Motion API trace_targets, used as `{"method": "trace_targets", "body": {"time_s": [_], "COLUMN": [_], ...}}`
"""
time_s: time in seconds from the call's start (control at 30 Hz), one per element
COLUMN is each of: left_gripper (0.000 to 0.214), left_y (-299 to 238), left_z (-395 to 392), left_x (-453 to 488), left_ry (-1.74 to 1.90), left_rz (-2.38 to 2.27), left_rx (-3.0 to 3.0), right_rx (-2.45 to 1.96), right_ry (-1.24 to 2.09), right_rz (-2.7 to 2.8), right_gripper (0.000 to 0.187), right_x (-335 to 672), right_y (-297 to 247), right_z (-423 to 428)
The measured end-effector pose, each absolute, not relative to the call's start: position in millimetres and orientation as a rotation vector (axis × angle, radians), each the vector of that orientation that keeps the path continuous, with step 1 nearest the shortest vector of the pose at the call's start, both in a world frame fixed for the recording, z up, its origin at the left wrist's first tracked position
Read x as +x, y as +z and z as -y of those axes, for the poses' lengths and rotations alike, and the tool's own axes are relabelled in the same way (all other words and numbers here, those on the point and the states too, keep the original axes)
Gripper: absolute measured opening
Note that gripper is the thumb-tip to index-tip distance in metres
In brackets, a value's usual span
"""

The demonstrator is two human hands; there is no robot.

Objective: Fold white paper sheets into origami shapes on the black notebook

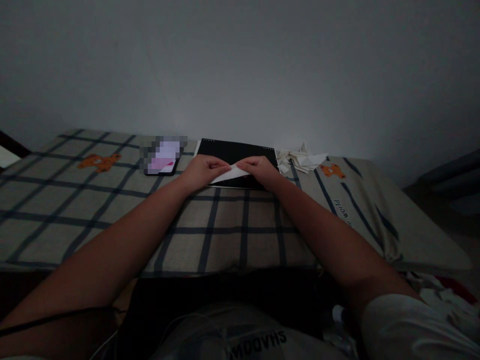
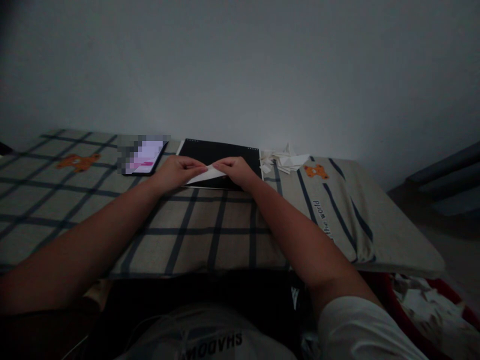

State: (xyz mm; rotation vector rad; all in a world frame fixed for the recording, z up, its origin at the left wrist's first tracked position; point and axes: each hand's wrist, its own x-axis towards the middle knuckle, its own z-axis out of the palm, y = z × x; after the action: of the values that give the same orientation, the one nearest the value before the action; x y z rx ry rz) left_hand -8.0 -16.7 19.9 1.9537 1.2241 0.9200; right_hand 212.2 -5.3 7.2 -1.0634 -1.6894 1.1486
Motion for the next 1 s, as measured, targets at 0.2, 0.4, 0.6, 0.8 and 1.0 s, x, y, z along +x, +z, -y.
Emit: {"method": "trace_targets", "body": {"time_s": [0.2,0.4,0.6,0.8,1.0], "left_gripper": [0.032,0.038,0.036,0.035,0.024], "left_y": [18,21,16,18,20], "left_z": [14,14,8,8,6], "left_x": [-9,-10,-14,-15,-19], "left_ry": [0.959,0.865,0.886,0.878,0.914], "left_rz": [-1.266,-1.227,-1.242,-1.202,-1.274], "left_rx": [1.959,1.733,1.628,1.561,1.508], "right_rx": [-1.149,-1.108,-1.114,-1.110,-1.216], "right_ry": [1.098,1.074,1.110,1.057,0.949], "right_rz": [1.672,1.574,1.642,1.664,1.725], "right_gripper": [0.024,0.022,0.024,0.020,0.023], "right_x": [218,222,227,234,237], "right_y": [5,1,-2,-1,3], "right_z": [2,-3,-7,-10,-9]}}
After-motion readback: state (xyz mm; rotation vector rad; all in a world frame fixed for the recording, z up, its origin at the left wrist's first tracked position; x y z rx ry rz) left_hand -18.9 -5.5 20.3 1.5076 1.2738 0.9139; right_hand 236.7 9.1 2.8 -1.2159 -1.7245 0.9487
